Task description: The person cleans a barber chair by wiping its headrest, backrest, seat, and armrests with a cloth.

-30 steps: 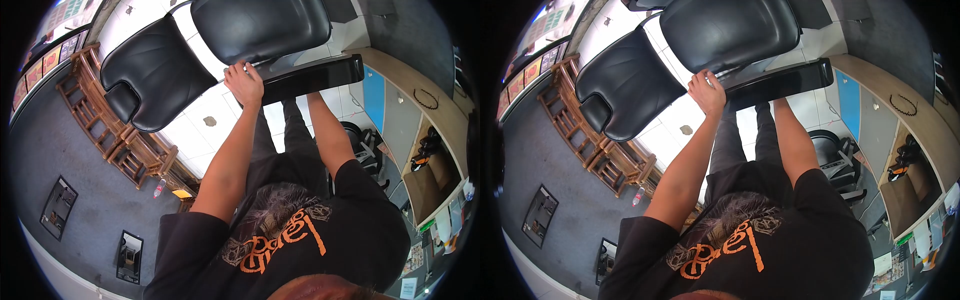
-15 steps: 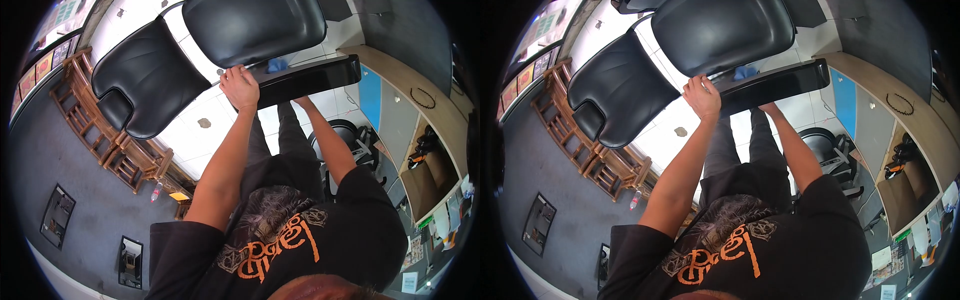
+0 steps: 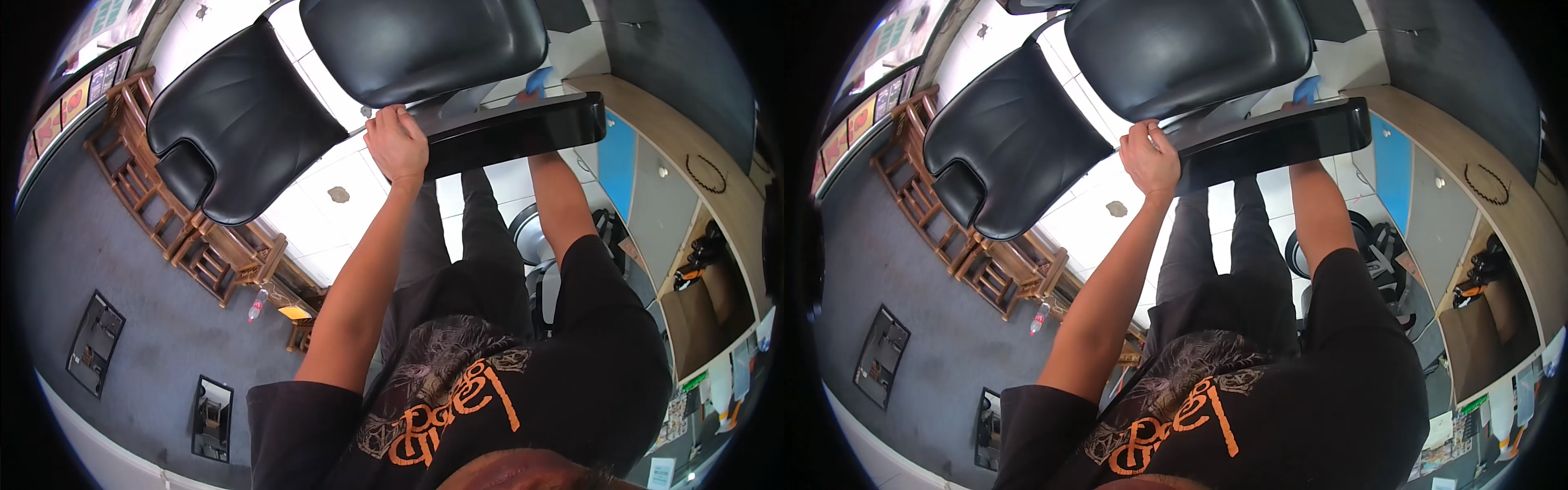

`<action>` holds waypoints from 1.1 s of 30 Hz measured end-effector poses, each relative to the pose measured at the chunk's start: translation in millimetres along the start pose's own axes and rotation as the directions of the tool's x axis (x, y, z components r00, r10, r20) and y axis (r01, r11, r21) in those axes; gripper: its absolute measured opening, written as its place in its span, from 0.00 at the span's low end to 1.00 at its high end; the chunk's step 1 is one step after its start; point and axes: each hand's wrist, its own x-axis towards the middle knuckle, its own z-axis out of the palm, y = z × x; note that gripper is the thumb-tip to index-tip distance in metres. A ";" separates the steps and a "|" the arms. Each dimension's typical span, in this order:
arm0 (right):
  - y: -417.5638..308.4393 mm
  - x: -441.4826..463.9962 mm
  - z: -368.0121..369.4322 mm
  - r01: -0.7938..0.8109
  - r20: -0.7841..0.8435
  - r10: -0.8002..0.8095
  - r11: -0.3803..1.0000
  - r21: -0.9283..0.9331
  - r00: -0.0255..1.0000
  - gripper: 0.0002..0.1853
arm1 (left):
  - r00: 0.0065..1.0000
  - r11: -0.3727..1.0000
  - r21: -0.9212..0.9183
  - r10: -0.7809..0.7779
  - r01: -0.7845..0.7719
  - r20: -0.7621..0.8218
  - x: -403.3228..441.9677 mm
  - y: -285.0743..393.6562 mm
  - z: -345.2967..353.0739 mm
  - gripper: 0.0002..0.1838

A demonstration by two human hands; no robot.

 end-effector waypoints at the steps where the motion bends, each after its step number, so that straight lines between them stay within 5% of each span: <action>1: -4.2 8.9 14.6 0.088 -0.003 -0.089 0.990 -0.114 0.996 0.32 | 1.000 1.000 -0.004 -0.001 0.001 0.000 -1.3 -0.8 -1.0 0.11; 4: -11.0 15.6 54.5 0.255 0.018 -0.260 0.926 -0.277 0.965 0.31 | 0.999 1.000 0.003 -0.025 0.025 0.028 -0.5 1.7 -5.5 0.10; 8: 0.7 -13.8 69.4 0.385 0.098 -0.372 0.892 -0.236 0.923 0.30 | 1.000 1.000 -0.025 0.014 -0.014 -0.007 -2.5 -2.5 0.4 0.10; 11: 54.3 -45.0 51.4 0.209 0.459 -0.179 0.978 -0.015 0.870 0.27 | 0.999 0.999 -0.025 0.025 -0.025 -0.021 -4.2 -3.8 3.5 0.10; 12: 63.7 -71.7 59.6 0.276 0.428 -0.199 0.953 -0.125 0.882 0.27 | 1.000 0.999 -0.026 0.021 -0.022 -0.018 -4.1 -4.5 4.2 0.09; 14: 40.2 -110.8 59.8 0.145 0.457 -0.184 0.982 0.120 0.870 0.27 | 1.000 0.999 -0.031 0.023 -0.023 -0.016 -4.1 -2.3 1.1 0.09; 15: 7.7 -122.1 49.8 -0.093 0.518 -0.167 0.894 0.439 0.839 0.28 | 1.000 0.999 -0.029 0.015 -0.016 -0.021 -4.5 -2.0 0.2 0.09; 17: -72.3 -137.8 22.4 -0.314 0.619 -0.097 0.794 0.520 0.780 0.28 | 1.000 1.000 -0.026 0.011 -0.012 -0.024 -4.2 -0.7 0.4 0.10; 19: -127.6 -144.9 -3.6 -0.375 0.655 0.085 0.872 0.316 0.751 0.27 | 1.000 1.000 -0.010 0.022 -0.022 -0.015 -4.2 -1.6 -0.1 0.11; 20: -138.8 -146.2 -11.0 -0.464 0.661 0.179 0.839 0.285 0.728 0.26 | 1.000 1.000 -0.001 0.028 -0.028 -0.012 -4.2 -1.8 -0.4 0.11; 22: -123.1 -140.7 -14.0 -0.712 0.693 0.279 0.518 0.474 0.664 0.25 | 1.000 1.000 -0.008 0.014 -0.014 -0.008 -4.4 -1.1 -0.5 0.11; 25: -81.3 -136.3 -13.1 -0.685 0.628 0.278 0.230 0.691 0.727 0.24 | 1.000 1.000 -0.011 -0.005 0.005 -0.008 -3.8 1.4 -1.1 0.11; 28: -78.3 -137.2 2.6 -0.727 0.691 0.225 0.235 0.646 0.687 0.25 | 1.000 1.000 -0.012 -0.013 0.013 -0.010 -4.6 -0.4 0.7 0.11; 31: -108.2 -148.7 29.7 -0.756 0.713 0.268 0.110 0.645 0.648 0.24 | 1.000 1.000 -0.013 -0.007 0.007 -0.030 -4.3 -1.7 1.5 0.11; 33: -120.7 -155.0 20.6 -0.752 0.753 0.126 -0.061 0.656 0.646 0.23 | 1.000 1.000 -0.012 -0.015 0.015 -0.022 -6.8 0.0 0.7 0.11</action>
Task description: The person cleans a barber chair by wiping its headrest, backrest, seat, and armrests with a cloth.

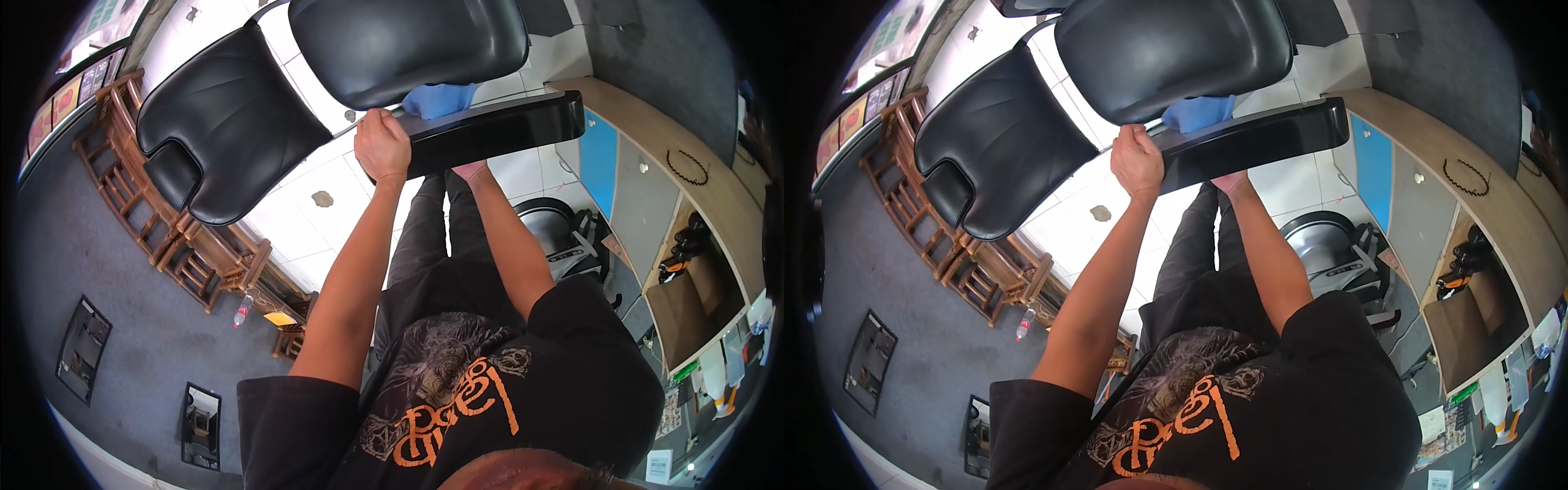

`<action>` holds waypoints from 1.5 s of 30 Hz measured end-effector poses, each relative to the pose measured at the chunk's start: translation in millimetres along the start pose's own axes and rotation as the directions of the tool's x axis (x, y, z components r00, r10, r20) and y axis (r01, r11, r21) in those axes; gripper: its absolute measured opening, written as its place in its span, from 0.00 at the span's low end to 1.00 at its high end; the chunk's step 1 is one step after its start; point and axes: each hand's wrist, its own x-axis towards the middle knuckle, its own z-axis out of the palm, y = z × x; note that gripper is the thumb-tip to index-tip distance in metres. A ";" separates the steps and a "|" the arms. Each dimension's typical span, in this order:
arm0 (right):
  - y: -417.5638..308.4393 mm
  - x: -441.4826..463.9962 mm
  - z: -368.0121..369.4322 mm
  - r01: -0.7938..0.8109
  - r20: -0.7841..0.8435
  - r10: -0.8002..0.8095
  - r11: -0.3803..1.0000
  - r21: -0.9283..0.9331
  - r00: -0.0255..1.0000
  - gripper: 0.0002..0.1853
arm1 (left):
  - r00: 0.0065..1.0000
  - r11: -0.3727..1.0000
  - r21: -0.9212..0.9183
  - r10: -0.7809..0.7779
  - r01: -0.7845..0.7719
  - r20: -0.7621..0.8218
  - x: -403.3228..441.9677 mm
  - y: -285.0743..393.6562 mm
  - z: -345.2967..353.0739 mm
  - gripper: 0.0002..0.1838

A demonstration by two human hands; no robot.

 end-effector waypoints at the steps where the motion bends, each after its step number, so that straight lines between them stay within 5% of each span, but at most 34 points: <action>1: -3.9 -0.4 -2.7 -0.013 0.079 0.007 0.997 0.079 0.997 0.22 | 1.000 1.000 0.000 -0.012 0.012 0.009 1.7 1.4 -0.9 0.11; 7: -50.3 -24.9 6.9 0.158 0.107 -0.177 0.974 0.165 0.978 0.24 | 1.000 1.000 0.015 -0.007 0.007 0.007 0.2 1.5 -1.7 0.11; 8: -76.0 -26.2 -17.4 0.368 0.030 -0.370 0.909 -0.196 0.929 0.25 | 1.000 1.000 0.020 0.000 0.000 0.000 1.1 2.9 -1.6 0.10; 11: -160.7 -50.7 -8.8 0.307 0.088 -0.339 0.915 0.261 0.937 0.27 | 1.000 1.000 0.016 0.008 -0.008 -0.008 0.6 3.1 -1.9 0.10; 12: -190.6 -58.2 1.3 0.338 0.158 -0.368 0.922 0.190 0.916 0.28 | 1.000 1.000 0.009 0.011 -0.011 -0.011 1.2 3.4 -1.3 0.10; 13: -207.2 -60.5 41.9 0.520 -0.337 -0.506 0.852 -0.054 0.794 0.28 | 1.000 1.000 0.010 0.012 -0.012 -0.010 1.7 3.9 -0.8 0.10; 15: -255.2 -62.8 36.5 0.629 -0.416 -0.627 0.762 -0.153 0.659 0.26 | 1.000 1.000 0.017 0.010 -0.010 -0.007 1.0 3.0 -1.4 0.10; 18: -306.4 -70.6 13.9 0.737 -0.338 -0.719 0.668 -0.098 0.607 0.25 | 0.999 1.000 0.017 0.016 -0.015 -0.032 0.5 0.3 2.0 0.11; 20: -298.0 -71.5 15.6 0.673 -0.326 -0.711 0.700 -0.239 0.623 0.25 | 1.000 1.000 0.027 -0.003 0.004 -0.010 0.7 0.4 2.2 0.11; 24: -224.5 -64.1 12.3 0.439 -0.205 -0.500 0.854 -0.281 0.842 0.27 | 1.000 1.000 0.020 -0.006 0.006 -0.003 1.3 2.3 0.1 0.11; 26: -155.7 -57.1 27.0 0.448 -0.107 -0.449 0.893 -0.034 0.887 0.27 | 1.000 1.000 0.020 -0.010 0.010 0.003 2.2 1.6 -0.9 0.12; 32: 5.1 -17.3 -5.8 0.197 -0.036 -0.194 0.958 0.210 0.980 0.21 | 0.999 0.999 0.045 -0.025 0.024 0.027 1.8 1.9 0.4 0.12; 34: 14.8 -14.1 -28.8 0.094 0.035 -0.101 0.982 0.164 0.994 0.20 | 0.999 0.999 0.048 -0.020 0.019 0.033 0.8 3.3 -1.1 0.12; 38: -16.1 -9.5 -50.0 0.206 -0.209 -0.227 0.972 -0.115 0.951 0.19 | 1.000 0.999 0.034 -0.013 0.012 0.026 1.8 3.2 0.1 0.11; 40: -56.6 3.2 -103.4 0.382 -0.213 -0.474 0.851 -0.360 0.854 0.20 | 0.999 0.999 0.031 -0.014 0.013 0.030 1.4 2.1 0.5 0.12; 42: -102.0 14.2 -113.4 0.501 -0.096 -0.712 0.576 -0.646 0.696 0.22 | 0.999 0.999 0.031 -0.018 0.017 0.036 1.6 3.1 -1.1 0.12; 44: -146.3 38.8 -145.2 0.564 0.342 -0.765 0.034 -0.825 0.546 0.23 | 0.998 0.999 0.034 -0.035 0.033 0.046 1.3 2.7 -1.6 0.12; 45: -167.8 59.6 -162.8 0.730 0.350 -0.705 0.347 -0.588 0.617 0.23 | 0.998 0.999 0.034 -0.041 0.039 0.050 1.4 3.0 -1.4 0.12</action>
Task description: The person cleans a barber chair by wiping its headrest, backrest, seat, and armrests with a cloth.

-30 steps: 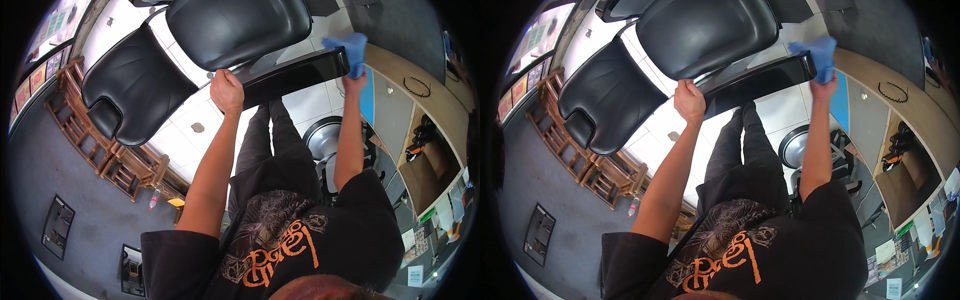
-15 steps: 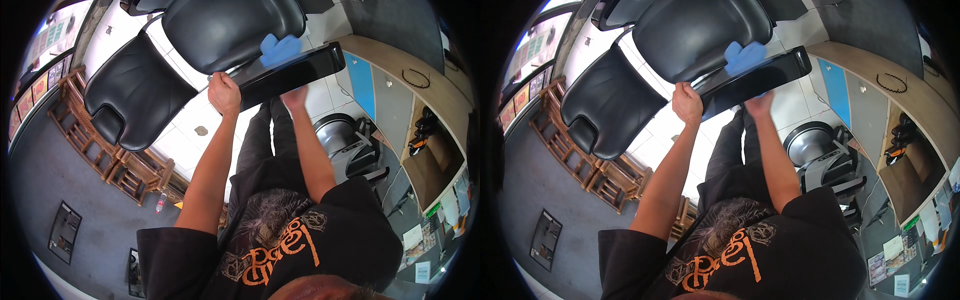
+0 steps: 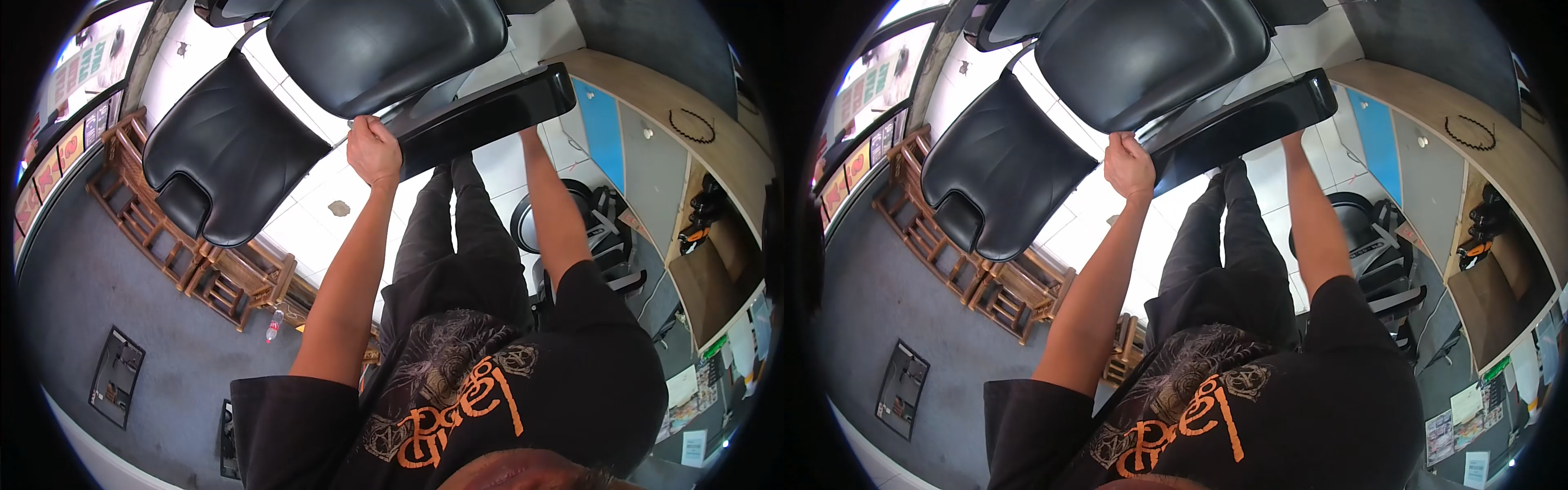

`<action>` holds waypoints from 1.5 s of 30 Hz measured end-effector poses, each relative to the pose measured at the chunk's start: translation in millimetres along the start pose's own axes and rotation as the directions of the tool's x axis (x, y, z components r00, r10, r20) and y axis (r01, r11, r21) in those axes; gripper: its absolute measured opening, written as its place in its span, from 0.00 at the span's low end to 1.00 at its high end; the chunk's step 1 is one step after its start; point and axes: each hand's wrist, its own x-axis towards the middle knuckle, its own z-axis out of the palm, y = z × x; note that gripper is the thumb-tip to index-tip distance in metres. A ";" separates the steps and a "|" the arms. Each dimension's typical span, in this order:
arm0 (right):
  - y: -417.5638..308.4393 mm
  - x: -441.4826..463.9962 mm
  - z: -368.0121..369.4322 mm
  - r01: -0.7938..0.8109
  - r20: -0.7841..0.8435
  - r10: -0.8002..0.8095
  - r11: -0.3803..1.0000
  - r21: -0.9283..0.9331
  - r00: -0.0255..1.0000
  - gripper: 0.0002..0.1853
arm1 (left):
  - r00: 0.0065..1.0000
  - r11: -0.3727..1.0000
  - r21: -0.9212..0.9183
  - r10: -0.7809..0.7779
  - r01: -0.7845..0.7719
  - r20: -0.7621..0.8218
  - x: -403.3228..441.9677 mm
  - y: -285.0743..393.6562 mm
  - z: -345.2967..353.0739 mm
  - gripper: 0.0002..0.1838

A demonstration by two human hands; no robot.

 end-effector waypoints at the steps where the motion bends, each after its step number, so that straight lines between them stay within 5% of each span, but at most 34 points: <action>1: 17.5 21.5 -19.4 -0.088 0.063 0.068 0.909 0.407 0.996 0.24 | 1.000 1.000 -0.007 0.004 -0.004 -0.007 0.3 0.4 0.5 0.12; 2: -11.6 46.7 4.0 0.039 0.019 -0.036 0.988 -0.147 0.999 0.24 | 1.000 1.000 -0.014 0.008 -0.008 -0.014 0.1 0.6 0.9 0.12; 3: -40.8 58.9 36.5 0.112 0.036 -0.123 0.694 -0.711 0.992 0.25 | 1.000 1.000 -0.019 0.011 -0.011 -0.021 -0.2 0.1 0.5 0.12; 5: -65.3 73.8 82.4 0.196 0.140 -0.214 0.265 -0.944 0.967 0.26 | 1.000 1.000 -0.016 -0.009 0.010 0.023 0.9 -0.6 -1.5 0.13; 6: -66.6 68.3 104.1 0.232 0.196 -0.240 0.134 -0.963 0.951 0.26 | 0.999 1.000 -0.014 -0.020 0.021 0.046 0.6 -1.2 -2.4 0.13; 7: -63.6 68.9 117.1 0.251 0.195 -0.261 0.205 -0.946 0.946 0.28 | 0.999 1.000 -0.006 -0.026 0.026 0.045 0.3 -1.6 -1.9 0.13; 9: -55.4 34.5 139.4 0.013 0.011 -0.013 0.206 -0.978 1.000 0.26 | 0.998 0.999 0.007 -0.036 0.036 0.042 0.6 -1.6 -0.6 0.13; 10: -48.2 13.1 151.0 0.040 0.044 0.014 0.212 -0.976 0.999 0.26 | 0.999 0.999 0.004 -0.033 0.033 0.037 0.8 -1.6 -0.6 0.13; 17: 15.0 -75.4 167.4 0.593 0.579 -0.135 0.243 -0.768 0.804 0.28 | 1.000 1.000 0.008 -0.011 0.010 0.022 1.1 -1.6 -0.3 0.14; 18: 15.6 -74.4 158.7 0.532 0.544 -0.072 0.350 -0.771 0.836 0.28 | 1.000 1.000 0.013 -0.010 0.009 0.024 -0.2 -2.3 -0.5 0.14; 20: 10.5 -70.4 133.9 0.116 0.298 0.163 0.671 -0.732 0.940 0.27 | 0.999 0.999 0.024 -0.025 0.024 0.035 -1.6 -4.3 1.2 0.14; 22: 4.2 -67.7 103.6 -0.358 0.018 0.405 0.825 -0.437 0.914 0.27 | 0.999 0.999 0.020 -0.033 0.032 0.038 1.4 -3.7 2.6 0.15; 23: 2.9 -68.0 86.9 -0.474 -0.080 0.472 0.832 -0.290 0.878 0.27 | 0.998 0.999 0.014 -0.035 0.034 0.043 0.9 -2.8 1.1 0.15; 25: 5.9 -63.8 56.7 -0.531 -0.210 0.502 0.839 -0.117 0.839 0.27 | 0.998 0.999 0.010 -0.038 0.038 0.048 0.4 -0.8 -0.9 0.15; 29: 24.3 -24.6 -10.6 -0.414 -0.214 0.386 0.904 -0.103 0.897 0.22 | 0.998 0.999 0.003 -0.032 0.032 0.045 0.6 -1.5 -1.1 0.15; 33: 1.5 27.6 18.0 -0.451 -0.255 0.374 0.784 -0.427 0.892 0.21 | 0.998 0.999 -0.021 -0.037 0.038 0.051 0.7 -3.9 1.1 0.15; 36: 1.0 57.4 61.3 -0.449 -0.341 0.312 0.401 -0.799 0.887 0.20 | 0.997 0.999 -0.007 -0.052 0.053 0.064 0.6 -0.8 -2.2 0.15; 38: 27.3 72.1 77.2 -0.425 -0.360 0.289 0.211 -0.880 0.887 0.19 | 0.999 0.999 -0.035 -0.018 0.019 0.031 -1.7 -0.7 -2.6 0.12; 41: 114.0 60.6 40.2 0.010 0.048 0.151 0.242 -0.970 0.987 0.20 | 1.000 0.998 -0.062 0.002 -0.002 0.002 0.8 -0.5 0.6 0.11; 43: 102.8 34.4 57.7 -0.199 0.035 0.275 0.774 -0.601 0.961 0.20 | 1.000 0.997 -0.074 -0.021 0.022 0.012 0.2 -1.8 0.4 0.11; 45: 82.4 -3.6 80.5 -0.197 0.083 0.282 0.824 -0.531 0.956 0.22 | 1.000 0.998 -0.066 -0.007 0.008 0.019 0.7 -0.9 -2.4 0.11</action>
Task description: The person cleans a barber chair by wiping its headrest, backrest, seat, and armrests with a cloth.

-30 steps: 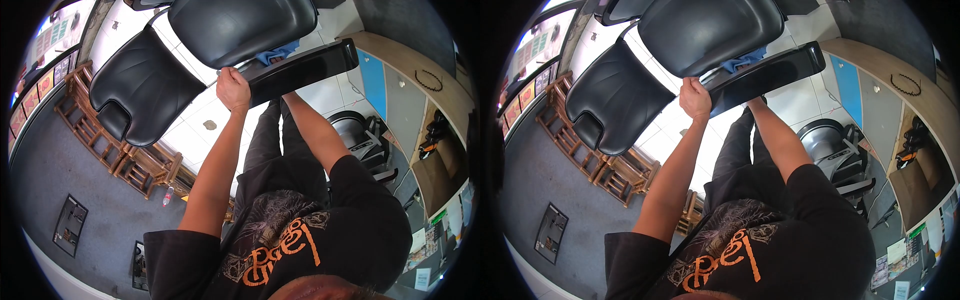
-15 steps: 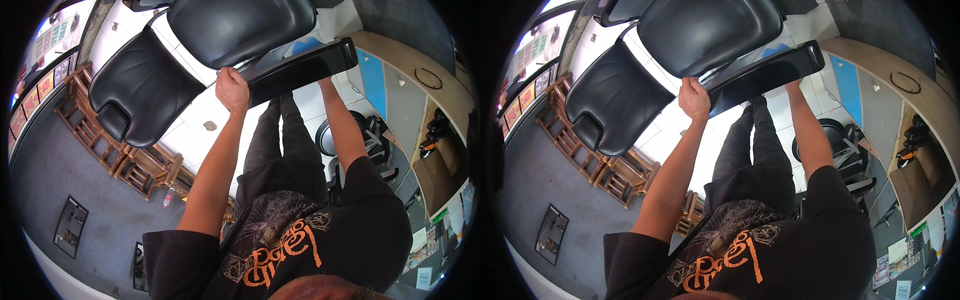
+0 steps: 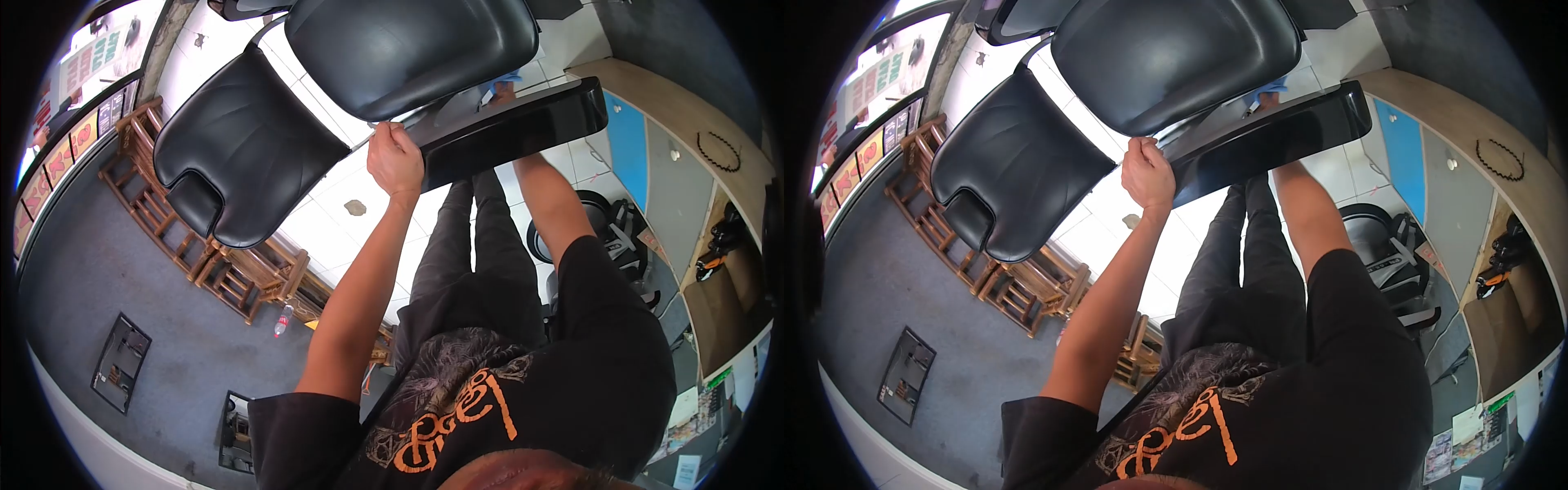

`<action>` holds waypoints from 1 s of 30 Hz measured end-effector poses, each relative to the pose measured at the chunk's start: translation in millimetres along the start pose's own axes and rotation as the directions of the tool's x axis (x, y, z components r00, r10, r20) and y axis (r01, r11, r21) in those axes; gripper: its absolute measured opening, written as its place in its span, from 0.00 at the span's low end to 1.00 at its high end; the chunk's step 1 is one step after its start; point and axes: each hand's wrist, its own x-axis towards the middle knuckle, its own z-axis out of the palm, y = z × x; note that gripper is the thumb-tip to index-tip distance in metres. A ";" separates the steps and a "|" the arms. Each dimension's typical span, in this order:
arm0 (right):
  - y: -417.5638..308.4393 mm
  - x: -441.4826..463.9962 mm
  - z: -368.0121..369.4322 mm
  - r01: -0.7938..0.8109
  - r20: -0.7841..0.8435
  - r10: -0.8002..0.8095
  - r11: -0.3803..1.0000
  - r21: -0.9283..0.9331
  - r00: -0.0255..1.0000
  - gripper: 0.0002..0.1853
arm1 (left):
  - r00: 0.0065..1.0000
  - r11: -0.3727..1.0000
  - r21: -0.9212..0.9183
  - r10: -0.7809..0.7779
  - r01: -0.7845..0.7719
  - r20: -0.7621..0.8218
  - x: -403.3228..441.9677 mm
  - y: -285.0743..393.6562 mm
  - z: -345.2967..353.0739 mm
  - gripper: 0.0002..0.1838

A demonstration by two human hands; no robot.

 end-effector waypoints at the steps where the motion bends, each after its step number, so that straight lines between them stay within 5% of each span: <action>1: -10.5 -21.2 8.8 0.016 0.021 -0.015 1.000 -0.024 1.000 0.23 | 1.000 1.000 -0.001 0.008 -0.008 0.005 -0.3 2.2 -1.5 0.11; 6: -65.2 -100.3 38.6 0.022 0.171 -0.008 0.997 -0.080 0.985 0.28 | 0.999 0.999 0.033 -0.015 0.014 0.029 -1.5 -2.3 0.0 0.14; 10: -138.3 -139.5 7.4 -0.306 0.313 0.306 0.951 -0.052 0.899 0.32 | 0.999 0.998 0.054 -0.021 0.020 0.032 -0.6 0.4 -0.3 0.14; 14: -112.9 -141.0 -40.6 -0.688 0.426 0.571 0.699 0.196 0.702 0.35 | 0.999 0.998 0.056 -0.023 0.020 0.038 -0.3 1.2 -0.5 0.14; 15: -113.0 -140.9 -44.5 -0.633 0.291 0.564 0.721 0.283 0.772 0.34 | 0.999 0.998 0.058 -0.026 0.024 0.036 -1.4 0.6 0.2 0.14; 16: -113.6 -133.4 -55.0 -0.694 0.162 0.683 0.651 0.307 0.712 0.30 | 0.999 0.998 0.061 -0.028 0.026 0.033 -1.4 -0.3 1.4 0.14; 18: -67.8 -112.0 -70.8 -0.491 -0.166 0.571 0.795 0.355 0.804 0.26 | 1.000 0.999 0.052 -0.011 0.010 0.018 1.8 -0.6 2.5 0.13; 20: -69.9 -95.2 -72.9 -0.161 -0.215 0.242 0.928 0.335 0.946 0.25 | 1.000 0.999 0.030 0.017 -0.017 0.004 0.1 2.1 -0.5 0.11; 22: -11.6 -55.5 -63.5 0.000 -0.181 0.058 0.952 0.306 0.982 0.26 | 1.000 0.999 0.042 0.009 -0.009 0.004 -0.3 1.0 0.6 0.11; 24: 43.6 -32.9 -38.8 0.046 -0.063 -0.045 0.999 0.016 0.997 0.27 | 1.000 0.999 0.046 0.018 -0.017 -0.009 0.2 0.5 1.0 0.11; 26: 45.8 -34.3 -17.5 -0.005 0.092 -0.008 0.991 0.136 0.996 0.27 | 0.999 0.998 0.042 0.043 -0.041 -0.024 -0.4 0.3 1.6 0.11; 27: 18.4 -46.8 5.6 -0.117 0.198 0.043 0.917 0.380 0.979 0.26 | 1.000 0.999 0.048 0.025 -0.025 -0.004 -0.2 0.1 0.8 0.12; 30: -71.6 -85.2 49.7 -0.250 0.268 0.109 0.776 0.579 0.957 0.23 | 1.000 0.998 0.067 -0.012 0.010 0.028 -1.9 -1.1 -0.3 0.14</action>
